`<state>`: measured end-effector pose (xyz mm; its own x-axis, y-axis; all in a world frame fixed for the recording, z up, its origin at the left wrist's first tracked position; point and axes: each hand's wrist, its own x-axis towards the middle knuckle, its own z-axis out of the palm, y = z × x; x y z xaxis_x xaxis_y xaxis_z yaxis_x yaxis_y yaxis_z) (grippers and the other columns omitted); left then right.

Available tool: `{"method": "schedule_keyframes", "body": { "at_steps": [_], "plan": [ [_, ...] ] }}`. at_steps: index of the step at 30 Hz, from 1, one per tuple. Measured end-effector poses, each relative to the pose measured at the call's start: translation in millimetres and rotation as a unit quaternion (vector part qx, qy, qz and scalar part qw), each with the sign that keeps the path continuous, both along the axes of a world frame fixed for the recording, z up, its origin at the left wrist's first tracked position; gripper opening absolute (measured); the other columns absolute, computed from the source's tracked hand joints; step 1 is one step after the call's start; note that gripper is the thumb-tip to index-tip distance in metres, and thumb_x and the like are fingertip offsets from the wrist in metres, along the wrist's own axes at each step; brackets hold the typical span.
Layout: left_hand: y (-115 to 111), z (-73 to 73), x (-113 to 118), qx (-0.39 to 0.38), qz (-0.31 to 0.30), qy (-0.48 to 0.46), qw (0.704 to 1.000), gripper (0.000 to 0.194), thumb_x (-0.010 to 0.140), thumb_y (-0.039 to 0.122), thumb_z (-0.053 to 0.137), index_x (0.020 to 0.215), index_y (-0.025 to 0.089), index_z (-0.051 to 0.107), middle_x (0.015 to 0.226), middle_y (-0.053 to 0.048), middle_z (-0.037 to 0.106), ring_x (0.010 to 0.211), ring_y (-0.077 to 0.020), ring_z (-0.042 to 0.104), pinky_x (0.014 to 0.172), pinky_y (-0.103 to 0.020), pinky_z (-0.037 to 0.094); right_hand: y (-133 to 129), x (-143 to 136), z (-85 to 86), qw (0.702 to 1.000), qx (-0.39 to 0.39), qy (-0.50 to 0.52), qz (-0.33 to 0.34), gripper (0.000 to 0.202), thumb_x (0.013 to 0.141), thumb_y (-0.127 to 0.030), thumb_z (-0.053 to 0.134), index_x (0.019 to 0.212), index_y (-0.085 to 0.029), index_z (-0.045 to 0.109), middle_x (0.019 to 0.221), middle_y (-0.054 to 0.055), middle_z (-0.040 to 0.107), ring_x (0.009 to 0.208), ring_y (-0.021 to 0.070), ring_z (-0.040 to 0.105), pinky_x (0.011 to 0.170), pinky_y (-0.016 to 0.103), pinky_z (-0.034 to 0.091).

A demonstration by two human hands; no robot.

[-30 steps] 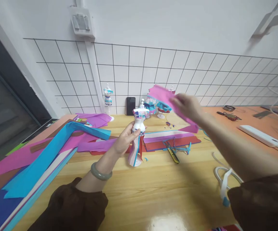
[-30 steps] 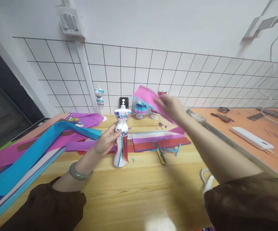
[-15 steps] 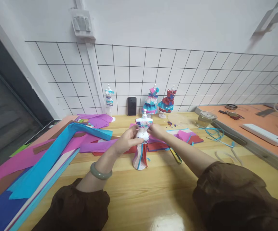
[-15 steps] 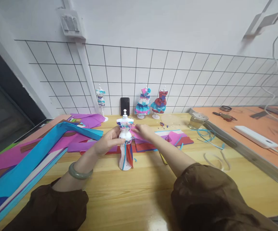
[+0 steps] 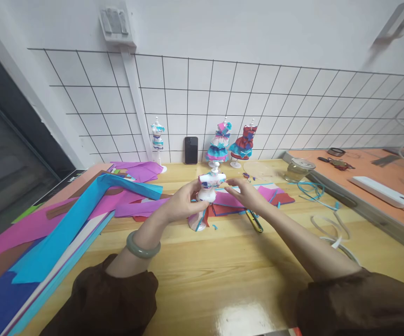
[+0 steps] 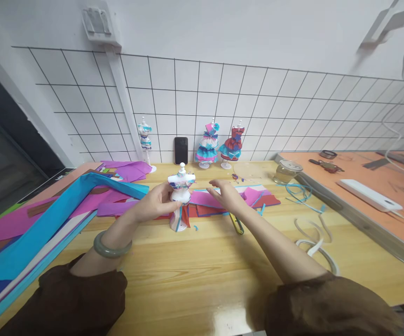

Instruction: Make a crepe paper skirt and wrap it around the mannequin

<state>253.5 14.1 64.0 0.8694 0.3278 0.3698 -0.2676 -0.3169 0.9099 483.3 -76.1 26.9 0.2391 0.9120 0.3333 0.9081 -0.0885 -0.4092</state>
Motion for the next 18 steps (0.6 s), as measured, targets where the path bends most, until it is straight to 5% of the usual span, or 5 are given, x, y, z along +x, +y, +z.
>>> {"method": "schedule_keyframes", "body": {
  "at_steps": [9, 18],
  "plan": [
    [7.6, 7.3, -2.9, -0.027, 0.005, 0.021, 0.999, 0.052, 0.071, 0.013, 0.056, 0.121, 0.016, 0.04, 0.107, -0.01, 0.058, 0.098, -0.02, 0.054, 0.086, -0.035, 0.04, -68.1, -15.0, -3.6, 0.993, -0.019, 0.118, -0.006, 0.027, 0.081, -0.037, 0.048, 0.097, -0.018, 0.061, 0.098, 0.008, 0.065, 0.088, 0.0204, 0.061, 0.074, 0.032, 0.049],
    [7.8, 9.5, -4.7, -0.037, 0.005, 0.029, 0.999, 0.055, 0.07, 0.011, 0.057, 0.12, 0.018, 0.035, 0.111, -0.01, 0.054, 0.099, -0.0201, 0.053, 0.085, -0.036, 0.04, -95.0, -6.3, -46.6, 0.988, 0.008, 0.067, -0.142, 0.028, 0.081, -0.036, 0.044, 0.092, -0.017, 0.062, 0.083, 0.008, 0.066, 0.068, 0.0195, 0.06, 0.059, 0.03, 0.045]
  ]
}}
